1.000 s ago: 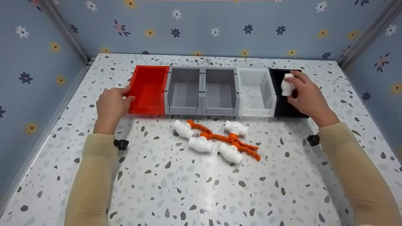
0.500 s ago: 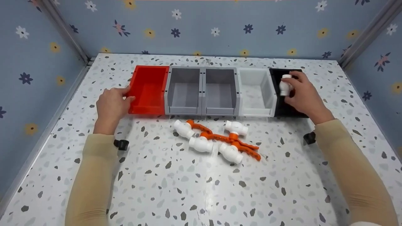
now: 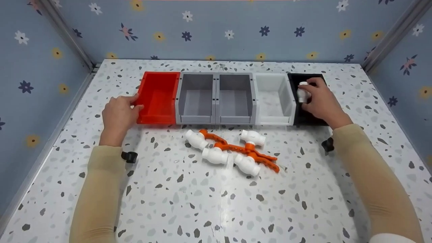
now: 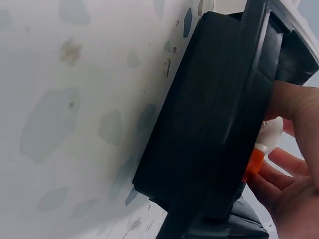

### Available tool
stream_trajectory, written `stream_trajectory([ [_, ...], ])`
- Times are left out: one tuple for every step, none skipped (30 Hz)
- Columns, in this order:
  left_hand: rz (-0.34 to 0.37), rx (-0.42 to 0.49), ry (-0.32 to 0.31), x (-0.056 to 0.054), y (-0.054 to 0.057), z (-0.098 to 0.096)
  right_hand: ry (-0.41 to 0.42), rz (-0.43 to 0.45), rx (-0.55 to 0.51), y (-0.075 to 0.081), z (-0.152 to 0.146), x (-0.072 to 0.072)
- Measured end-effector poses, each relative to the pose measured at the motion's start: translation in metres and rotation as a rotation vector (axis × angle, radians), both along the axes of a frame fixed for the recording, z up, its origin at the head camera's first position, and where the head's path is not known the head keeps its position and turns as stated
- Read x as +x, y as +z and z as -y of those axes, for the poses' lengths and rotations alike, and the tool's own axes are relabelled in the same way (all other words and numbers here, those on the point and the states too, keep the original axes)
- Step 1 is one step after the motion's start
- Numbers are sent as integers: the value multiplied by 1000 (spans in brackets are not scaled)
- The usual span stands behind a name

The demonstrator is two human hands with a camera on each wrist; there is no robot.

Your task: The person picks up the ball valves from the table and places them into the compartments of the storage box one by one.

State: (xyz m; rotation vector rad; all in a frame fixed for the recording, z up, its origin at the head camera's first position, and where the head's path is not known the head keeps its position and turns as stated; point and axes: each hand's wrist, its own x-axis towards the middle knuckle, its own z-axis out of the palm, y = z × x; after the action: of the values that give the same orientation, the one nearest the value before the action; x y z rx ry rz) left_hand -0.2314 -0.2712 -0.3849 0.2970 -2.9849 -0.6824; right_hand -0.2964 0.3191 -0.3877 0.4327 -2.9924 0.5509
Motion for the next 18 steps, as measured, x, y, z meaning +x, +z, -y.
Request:
stream_trajectory([
  [1,-1,1,0,0,0,5,3,5,-1,0,-1],
  [0,0,1,0,0,0,9,7,9,-2,1,-3],
  [0,-1,1,0,0,0,11,13,15,-3,1,-4],
  [1,0,0,0,0,0,11,17,19,-4,1,-4],
  [2,0,-1,0,-1,0,13,21,25,-5,1,-5],
  [2,1,-1,0,0,-1,14,25,31,-6,1,-6],
  [5,3,-3,0,-1,-1,13,30,36,-7,1,-7],
  [5,5,-5,0,-1,-1,11,34,42,-7,1,-7],
  [4,7,-6,-1,-1,-1,6,41,49,-8,2,-7],
  [2,9,-7,-1,-1,-1,0,50,56,-8,2,-8],
  [0,11,-7,-1,-1,-1,-3,60,66,-9,2,-9],
  [-2,11,-7,-1,-1,-1,-6,71,75,-8,3,-10],
  [-2,13,-7,-1,-1,-1,-10,84,81,-8,4,-11],
  [-2,13,-6,-1,-1,-1,-11,95,88,-8,4,-12],
  [-3,12,-5,0,-1,0,-10,102,94,-8,5,-13],
  [-2,11,-3,0,-1,0,-6,105,98,-8,5,-14],
  [-2,11,-3,0,-1,0,-2,106,99,-8,5,-15],
  [-4,11,-3,-1,-1,0,0,105,98,-8,5,-15],
])
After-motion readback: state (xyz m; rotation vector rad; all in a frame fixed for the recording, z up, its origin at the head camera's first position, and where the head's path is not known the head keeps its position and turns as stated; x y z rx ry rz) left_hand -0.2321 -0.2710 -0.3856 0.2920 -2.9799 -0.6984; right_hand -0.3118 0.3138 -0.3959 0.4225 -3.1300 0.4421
